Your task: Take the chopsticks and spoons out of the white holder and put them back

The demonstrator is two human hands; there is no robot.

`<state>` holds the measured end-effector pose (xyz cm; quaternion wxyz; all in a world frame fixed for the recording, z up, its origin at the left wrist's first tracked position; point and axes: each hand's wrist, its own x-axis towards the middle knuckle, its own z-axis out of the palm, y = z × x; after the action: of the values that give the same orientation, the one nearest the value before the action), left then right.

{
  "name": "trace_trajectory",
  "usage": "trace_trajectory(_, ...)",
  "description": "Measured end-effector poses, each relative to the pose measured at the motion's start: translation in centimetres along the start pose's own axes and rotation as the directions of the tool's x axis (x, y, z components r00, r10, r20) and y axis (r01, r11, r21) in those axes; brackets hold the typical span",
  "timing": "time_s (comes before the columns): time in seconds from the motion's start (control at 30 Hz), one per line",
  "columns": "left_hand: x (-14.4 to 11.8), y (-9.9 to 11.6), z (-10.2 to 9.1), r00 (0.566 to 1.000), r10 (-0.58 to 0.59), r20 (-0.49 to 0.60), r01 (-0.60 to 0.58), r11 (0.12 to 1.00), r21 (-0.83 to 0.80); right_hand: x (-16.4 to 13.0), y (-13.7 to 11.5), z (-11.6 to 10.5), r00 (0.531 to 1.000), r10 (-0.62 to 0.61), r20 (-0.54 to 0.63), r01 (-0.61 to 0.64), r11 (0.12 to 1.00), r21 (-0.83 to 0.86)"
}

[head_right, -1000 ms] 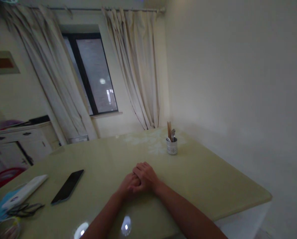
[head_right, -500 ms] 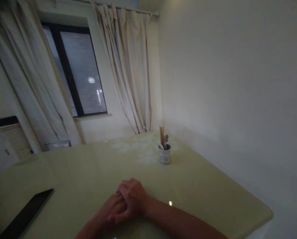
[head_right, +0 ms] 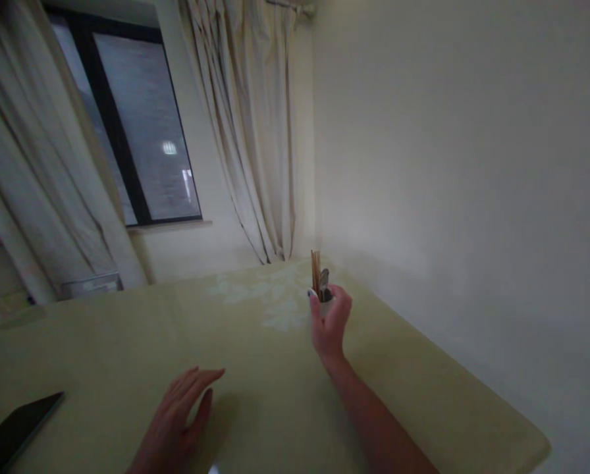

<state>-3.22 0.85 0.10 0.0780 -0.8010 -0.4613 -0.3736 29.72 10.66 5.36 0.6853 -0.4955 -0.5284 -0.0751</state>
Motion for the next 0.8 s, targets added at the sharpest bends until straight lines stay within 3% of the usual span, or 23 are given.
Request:
trace_trajectory(0.1, 0.1, -1.0, 0.5, 0.987, -0.156, -0.029, 0.155, 0.987, -0.041, 0.9, 4.3, 0.4, 0.994, 0.097, 0.059, -0.09, 0.988, -0.123)
trace_trajectory(0.17, 0.2, -1.2, 0.7, 0.979, -0.203, 0.002, 0.203, 0.977, -0.07, 0.4, 6.1, 1.1, 0.972, 0.206, 0.11, -0.195, 0.975, -0.103)
trace_trajectory(0.27, 0.2, -1.0, 0.9, 0.978, -0.201, 0.059, 0.206, 0.974, -0.09, -0.4, 7.1, 1.9, 0.923, 0.307, 0.231, -0.306, 0.951, -0.039)
trace_trajectory(0.37, 0.0, -0.8, 1.2, 0.98, -0.16, 0.122, 0.174, 0.978, -0.114, -0.8, 6.7, 2.2, 0.911, 0.307, 0.276, -0.314, 0.949, -0.018)
trace_trajectory(0.5, -0.2, -0.9, 1.7, 0.97, -0.192, 0.147, 0.218, 0.956, -0.195, -2.1, 4.2, 2.3, 0.895, 0.221, 0.387, -0.263, 0.963, 0.058)
trace_trajectory(0.57, -0.1, -0.7, 1.6, 0.954, -0.256, 0.156, 0.289, 0.922, -0.256, -3.5, 1.9, 2.6, 0.846, 0.168, 0.507, -0.265, 0.956, 0.125)
trace_trajectory(0.63, 0.2, -0.1, 1.2, 0.924, -0.335, 0.181, 0.379, 0.865, -0.33, -5.3, -0.9, 2.8, 0.767, 0.127, 0.629, -0.301, 0.937, 0.178)
trace_trajectory(0.8, 0.8, 2.6, 0.5, 0.857, -0.442, 0.264, 0.506, 0.63, -0.589, -9.2, -7.4, 2.5, 0.646, -0.016, 0.763, -0.342, 0.887, 0.309)
